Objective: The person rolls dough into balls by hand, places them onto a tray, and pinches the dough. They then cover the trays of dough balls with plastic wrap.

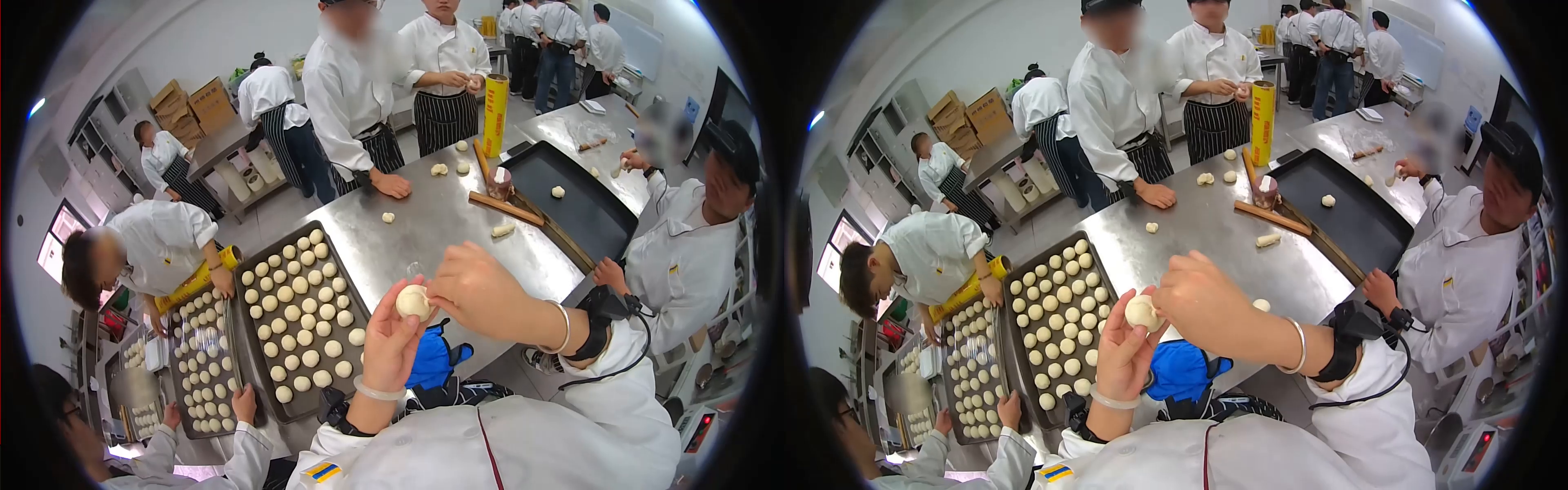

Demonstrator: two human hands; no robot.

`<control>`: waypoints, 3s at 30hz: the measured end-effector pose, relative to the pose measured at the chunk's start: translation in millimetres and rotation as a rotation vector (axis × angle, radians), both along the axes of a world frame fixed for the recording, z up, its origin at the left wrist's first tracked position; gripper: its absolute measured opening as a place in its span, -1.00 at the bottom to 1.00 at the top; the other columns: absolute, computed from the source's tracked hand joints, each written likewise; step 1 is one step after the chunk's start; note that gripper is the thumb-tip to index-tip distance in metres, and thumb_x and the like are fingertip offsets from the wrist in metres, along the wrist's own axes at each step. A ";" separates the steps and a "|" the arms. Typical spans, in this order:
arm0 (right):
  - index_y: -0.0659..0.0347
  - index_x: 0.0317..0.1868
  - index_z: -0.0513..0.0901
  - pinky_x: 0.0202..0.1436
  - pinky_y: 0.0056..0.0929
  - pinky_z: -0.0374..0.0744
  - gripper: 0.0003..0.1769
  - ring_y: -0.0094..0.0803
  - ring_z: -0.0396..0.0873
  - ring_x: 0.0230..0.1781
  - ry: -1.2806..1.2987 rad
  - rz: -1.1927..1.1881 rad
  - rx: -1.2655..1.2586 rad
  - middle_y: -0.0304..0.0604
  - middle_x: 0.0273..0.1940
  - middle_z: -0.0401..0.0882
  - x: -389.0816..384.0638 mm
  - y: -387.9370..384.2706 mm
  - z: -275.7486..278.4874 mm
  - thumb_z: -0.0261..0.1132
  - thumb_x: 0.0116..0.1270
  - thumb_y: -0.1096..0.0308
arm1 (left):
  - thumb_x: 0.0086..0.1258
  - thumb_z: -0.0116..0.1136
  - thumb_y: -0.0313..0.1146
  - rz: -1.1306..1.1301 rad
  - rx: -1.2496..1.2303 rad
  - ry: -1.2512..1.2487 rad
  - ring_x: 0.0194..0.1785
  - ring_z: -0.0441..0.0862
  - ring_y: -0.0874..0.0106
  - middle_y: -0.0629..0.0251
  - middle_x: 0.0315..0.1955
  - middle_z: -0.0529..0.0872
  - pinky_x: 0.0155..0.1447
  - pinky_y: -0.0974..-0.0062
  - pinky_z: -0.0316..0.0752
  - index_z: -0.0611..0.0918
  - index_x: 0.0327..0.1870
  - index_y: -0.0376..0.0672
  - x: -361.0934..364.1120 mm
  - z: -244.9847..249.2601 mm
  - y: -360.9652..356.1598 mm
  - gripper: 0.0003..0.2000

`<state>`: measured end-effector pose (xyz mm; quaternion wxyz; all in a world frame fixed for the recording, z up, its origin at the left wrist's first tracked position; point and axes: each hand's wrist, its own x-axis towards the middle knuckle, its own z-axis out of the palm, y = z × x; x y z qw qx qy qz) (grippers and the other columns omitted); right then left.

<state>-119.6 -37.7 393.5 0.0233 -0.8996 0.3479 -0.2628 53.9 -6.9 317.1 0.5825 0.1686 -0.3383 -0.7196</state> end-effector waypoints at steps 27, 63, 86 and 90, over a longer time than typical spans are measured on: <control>0.28 -0.28 0.65 -0.24 -0.25 0.54 -0.81 -0.14 0.56 -0.32 -0.202 -0.026 0.199 -0.11 -0.38 0.55 14.8 7.7 -33.1 0.36 0.09 0.38 | 0.42 0.05 -0.53 0.201 -0.001 -0.035 0.46 0.17 0.16 0.03 0.38 0.25 0.44 0.19 0.23 0.22 0.41 -0.22 -4.1 -15.2 1.8 -0.46; 0.25 -0.34 0.67 -0.36 -0.34 0.53 -0.85 -0.22 0.59 -0.38 -0.217 0.101 0.398 -0.14 -0.36 0.64 24.2 -1.2 -51.2 0.39 0.02 0.48 | 0.53 -0.18 -0.32 0.139 0.057 -0.037 0.23 0.40 0.36 0.15 0.14 0.43 0.29 0.38 0.31 0.26 0.34 -0.29 6.3 -43.3 8.5 -0.58; 0.29 -0.24 0.65 -0.22 -0.29 0.54 -0.78 -0.12 0.58 -0.31 -0.075 0.133 0.452 -0.06 -0.30 0.59 82.5 -8.6 -127.4 0.34 0.03 0.58 | 0.55 -0.11 -0.31 0.081 0.478 0.259 0.23 0.44 0.44 0.26 0.12 0.47 0.36 0.34 0.35 0.28 0.34 -0.19 49.1 -129.0 33.8 -0.61; 0.30 -0.03 0.61 -0.13 -0.40 0.55 -0.62 -0.27 0.62 -0.25 -0.251 0.065 0.782 -0.06 -0.16 0.61 103.5 -6.0 -141.9 0.32 0.08 0.62 | 0.39 0.12 -0.47 0.310 0.548 0.010 0.11 0.53 0.44 0.28 0.02 0.54 0.20 0.37 0.50 0.43 0.21 -0.21 108.3 -168.1 50.4 -0.63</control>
